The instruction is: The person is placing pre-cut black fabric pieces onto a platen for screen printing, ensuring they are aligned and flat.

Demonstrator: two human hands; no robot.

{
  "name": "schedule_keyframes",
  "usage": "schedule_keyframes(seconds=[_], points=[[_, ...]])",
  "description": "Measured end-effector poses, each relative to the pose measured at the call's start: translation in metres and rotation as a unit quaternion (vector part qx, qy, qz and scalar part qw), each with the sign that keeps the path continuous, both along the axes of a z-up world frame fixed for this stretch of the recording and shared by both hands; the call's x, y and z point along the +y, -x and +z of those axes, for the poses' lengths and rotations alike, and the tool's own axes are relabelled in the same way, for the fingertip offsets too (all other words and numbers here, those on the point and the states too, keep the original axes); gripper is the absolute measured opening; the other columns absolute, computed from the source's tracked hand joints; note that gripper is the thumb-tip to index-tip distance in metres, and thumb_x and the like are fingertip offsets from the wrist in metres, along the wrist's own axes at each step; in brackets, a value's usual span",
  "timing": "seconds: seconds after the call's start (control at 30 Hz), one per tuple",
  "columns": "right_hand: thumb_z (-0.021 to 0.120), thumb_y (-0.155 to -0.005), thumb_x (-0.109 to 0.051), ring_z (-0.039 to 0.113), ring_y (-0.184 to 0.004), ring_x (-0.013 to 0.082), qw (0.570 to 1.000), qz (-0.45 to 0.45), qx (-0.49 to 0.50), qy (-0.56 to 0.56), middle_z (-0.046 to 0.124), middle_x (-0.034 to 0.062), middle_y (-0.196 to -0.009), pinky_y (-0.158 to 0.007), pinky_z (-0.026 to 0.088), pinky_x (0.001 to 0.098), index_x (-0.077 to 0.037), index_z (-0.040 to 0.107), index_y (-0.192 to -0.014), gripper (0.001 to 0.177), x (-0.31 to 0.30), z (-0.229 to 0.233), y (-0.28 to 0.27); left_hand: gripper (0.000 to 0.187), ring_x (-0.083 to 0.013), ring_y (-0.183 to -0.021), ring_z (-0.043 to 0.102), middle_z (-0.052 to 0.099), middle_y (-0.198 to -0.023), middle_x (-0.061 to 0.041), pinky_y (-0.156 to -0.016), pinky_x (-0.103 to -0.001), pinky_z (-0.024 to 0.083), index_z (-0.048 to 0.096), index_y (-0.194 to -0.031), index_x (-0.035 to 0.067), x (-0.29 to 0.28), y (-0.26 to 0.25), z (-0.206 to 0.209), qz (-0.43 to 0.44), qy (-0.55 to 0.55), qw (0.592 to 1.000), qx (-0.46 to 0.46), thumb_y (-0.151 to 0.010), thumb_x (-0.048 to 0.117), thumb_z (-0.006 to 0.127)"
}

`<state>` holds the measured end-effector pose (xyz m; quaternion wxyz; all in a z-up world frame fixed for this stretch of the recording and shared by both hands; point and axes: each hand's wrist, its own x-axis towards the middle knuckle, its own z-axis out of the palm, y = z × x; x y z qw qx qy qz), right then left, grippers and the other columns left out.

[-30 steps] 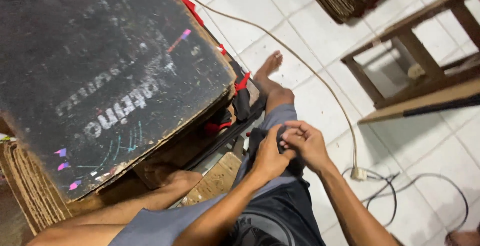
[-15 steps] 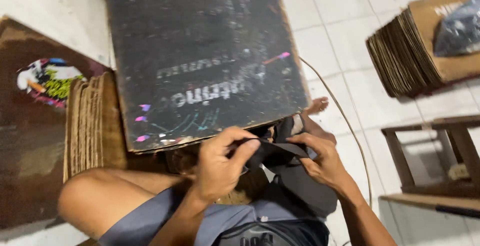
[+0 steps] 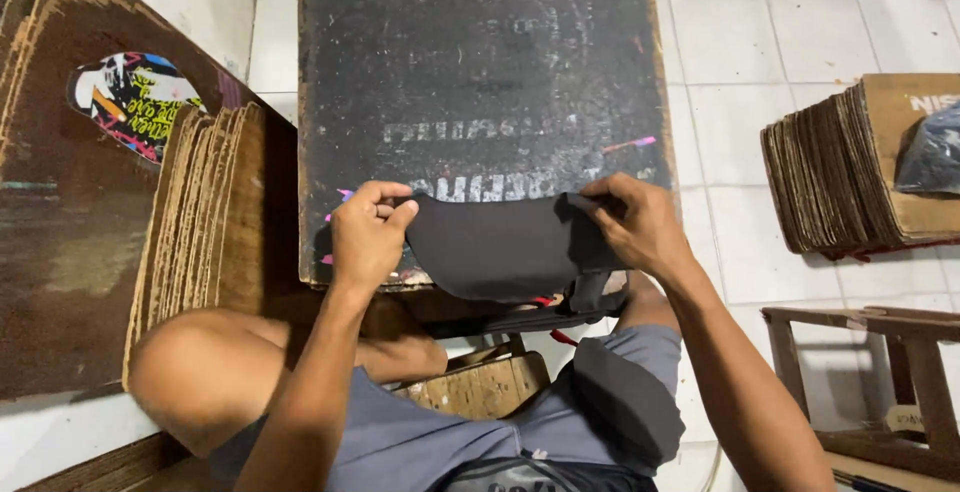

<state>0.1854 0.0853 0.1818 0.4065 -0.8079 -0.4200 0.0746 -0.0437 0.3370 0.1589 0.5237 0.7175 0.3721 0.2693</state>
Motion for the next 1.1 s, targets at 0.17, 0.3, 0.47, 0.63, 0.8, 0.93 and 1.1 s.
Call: schedule_keyframes(seconds=[0.17, 0.3, 0.47, 0.63, 0.8, 0.93, 1.1], points=[[0.075, -0.083, 0.000, 0.073, -0.096, 0.0400, 1.000, -0.017, -0.001, 0.022, 0.078, 0.0149, -0.094, -0.086, 0.056, 0.0468, -0.008, 0.079, -0.104, 0.023, -0.006, -0.008, -0.007, 0.015, -0.0163, -0.068, 0.071, 0.068, -0.078, -0.012, -0.060, -0.028, 0.056, 0.079, -0.095, 0.004, 0.007, 0.005, 0.005, -0.011, -0.056, 0.998, 0.006, -0.080, 0.001, 0.082], [0.078, -0.087, -0.005, 0.073, -0.089, 0.0371, 0.999, -0.029, -0.018, 0.013, 0.075, 0.0160, -0.090, -0.077, 0.055, 0.0440, -0.010, 0.079, -0.104, 0.018, 0.008, -0.004, -0.019, 0.010, -0.0149, -0.067, 0.070, 0.067, -0.077, -0.011, -0.059, -0.027, 0.056, 0.080, -0.092, 0.007, 0.021, -0.005, 0.015, -0.006, -0.097, 0.995, 0.015, -0.082, 0.005, 0.083], [0.080, -0.092, -0.012, 0.073, -0.080, 0.0306, 0.998, -0.043, -0.048, -0.018, 0.073, 0.0138, -0.083, -0.070, 0.054, 0.0390, -0.008, 0.079, -0.101, 0.010, 0.038, -0.012, -0.053, 0.010, -0.0130, -0.067, 0.069, 0.067, -0.076, -0.007, -0.060, -0.026, 0.055, 0.080, -0.092, 0.007, 0.051, -0.030, 0.012, -0.006, -0.140, 0.990, 0.028, -0.083, 0.004, 0.081], [0.079, -0.093, -0.011, 0.071, -0.071, 0.0316, 0.994, -0.047, -0.094, -0.011, 0.070, 0.0136, -0.076, -0.062, 0.053, 0.0389, -0.006, 0.080, -0.101, 0.009, 0.057, -0.016, -0.075, 0.010, -0.0121, -0.064, 0.067, 0.066, -0.074, -0.003, -0.058, -0.025, 0.053, 0.081, -0.090, 0.011, 0.076, -0.052, 0.001, -0.004, -0.180, 0.982, 0.057, -0.081, 0.008, 0.084], [0.080, -0.091, -0.011, 0.067, -0.068, 0.0326, 0.993, -0.062, -0.104, -0.009, 0.066, 0.0130, -0.071, -0.064, 0.050, 0.0410, -0.006, 0.078, -0.097, 0.009, 0.064, -0.021, -0.085, 0.007, -0.0142, -0.069, 0.065, 0.067, -0.075, -0.001, -0.064, -0.029, 0.052, 0.080, -0.088, 0.014, 0.083, -0.066, 0.006, -0.002, -0.186, 0.979, 0.088, -0.082, 0.011, 0.082], [0.082, -0.089, -0.010, 0.067, -0.069, 0.0301, 0.989, -0.064, -0.131, -0.018, 0.065, 0.0100, -0.072, -0.064, 0.050, 0.0395, -0.007, 0.078, -0.096, 0.009, 0.064, -0.023, -0.080, 0.007, -0.0189, -0.071, 0.068, 0.067, -0.075, -0.003, -0.066, -0.032, 0.052, 0.079, -0.090, 0.013, 0.075, -0.064, 0.013, -0.010, -0.212, 0.972, 0.098, -0.083, 0.011, 0.081], [0.060, -0.102, -0.047, 0.042, -0.147, 0.0304, 0.912, 0.038, -0.396, 0.099, 0.050, 0.0174, -0.155, -0.121, 0.025, 0.0525, -0.008, 0.053, -0.148, 0.061, 0.073, -0.015, 0.001, 0.043, -0.0345, -0.127, 0.059, 0.066, -0.128, -0.019, -0.110, -0.049, 0.040, 0.065, -0.131, 0.004, 0.021, -0.074, -0.002, -0.074, -0.461, 0.883, 0.050, -0.095, 0.028, 0.071]])
